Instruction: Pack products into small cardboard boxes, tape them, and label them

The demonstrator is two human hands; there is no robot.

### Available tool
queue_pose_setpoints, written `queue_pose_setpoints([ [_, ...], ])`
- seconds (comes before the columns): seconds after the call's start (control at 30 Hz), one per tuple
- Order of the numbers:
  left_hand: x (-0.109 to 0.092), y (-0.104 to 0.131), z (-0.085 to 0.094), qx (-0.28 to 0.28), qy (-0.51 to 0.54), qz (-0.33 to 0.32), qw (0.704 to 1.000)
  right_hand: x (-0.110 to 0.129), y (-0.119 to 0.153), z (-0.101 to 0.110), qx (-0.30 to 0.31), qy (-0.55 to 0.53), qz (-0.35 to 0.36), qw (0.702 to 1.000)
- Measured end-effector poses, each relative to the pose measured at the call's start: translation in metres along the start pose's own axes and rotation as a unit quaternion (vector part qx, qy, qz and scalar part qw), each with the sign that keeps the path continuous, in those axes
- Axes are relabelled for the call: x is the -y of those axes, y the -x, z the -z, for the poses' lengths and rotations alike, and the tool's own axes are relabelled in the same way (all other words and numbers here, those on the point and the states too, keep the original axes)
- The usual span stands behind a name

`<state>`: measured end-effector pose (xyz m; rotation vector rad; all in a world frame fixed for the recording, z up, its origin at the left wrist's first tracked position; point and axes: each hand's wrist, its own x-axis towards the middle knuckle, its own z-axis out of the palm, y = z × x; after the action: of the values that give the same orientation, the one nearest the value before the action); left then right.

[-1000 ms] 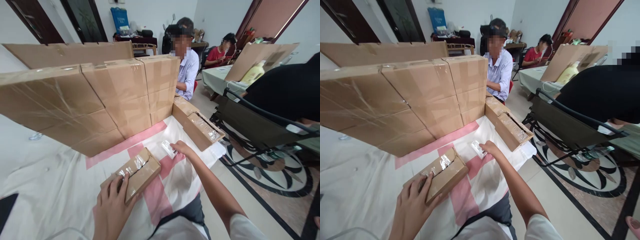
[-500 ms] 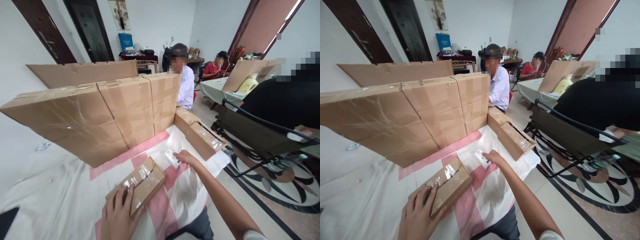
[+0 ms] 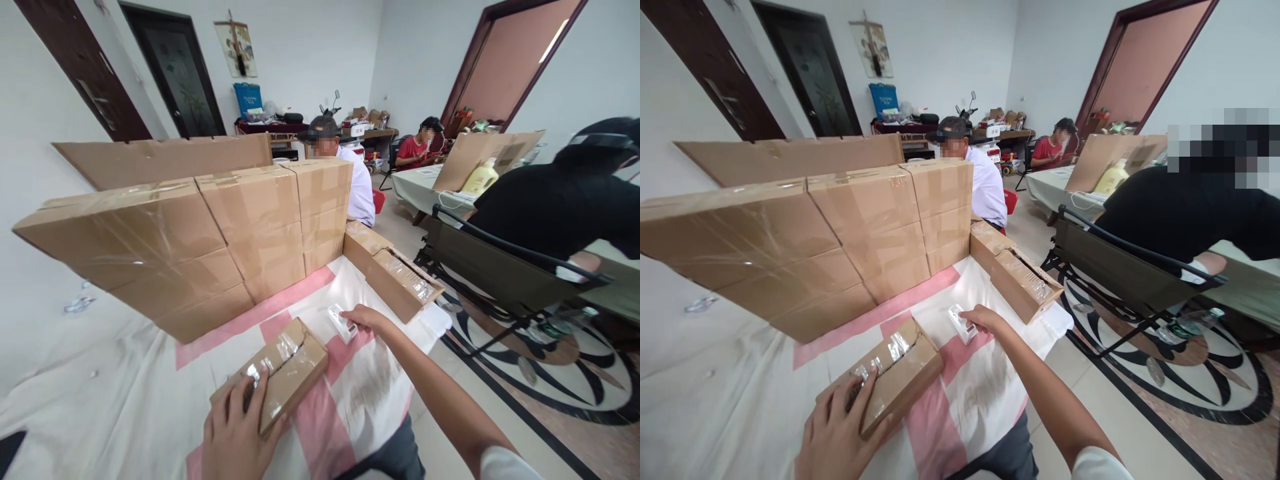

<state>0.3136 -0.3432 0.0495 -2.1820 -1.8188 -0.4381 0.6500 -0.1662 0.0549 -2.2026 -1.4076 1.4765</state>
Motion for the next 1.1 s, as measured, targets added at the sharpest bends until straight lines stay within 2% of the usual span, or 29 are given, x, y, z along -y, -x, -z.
queue_pose_setpoints([
  [0.27, 0.005, 0.000, -0.001, -0.008, -0.006, -0.020, 1.000, 0.001, -0.001, -0.012, -0.041, -0.024, 0.000, 0.999],
  [0.47, 0.004, 0.001, 0.003, -0.017, -0.010, -0.022, 1.000, -0.014, -0.005, -0.024, -0.092, -0.071, 0.036, 0.993],
  [0.63, 0.001, -0.002, 0.008, -0.026, -0.007, -0.022, 0.999, -0.028, -0.004, -0.034, -0.098, -0.134, 0.057, 0.984],
  [0.93, 0.002, -0.001, 0.008, -0.015, 0.002, -0.016, 1.000, -0.056, 0.012, -0.049, -0.159, -0.249, 0.153, 0.943],
  [1.1, 0.002, -0.002, 0.011, -0.007, 0.006, -0.013, 1.000, -0.067, 0.010, -0.061, -0.173, -0.313, 0.138, 0.923],
])
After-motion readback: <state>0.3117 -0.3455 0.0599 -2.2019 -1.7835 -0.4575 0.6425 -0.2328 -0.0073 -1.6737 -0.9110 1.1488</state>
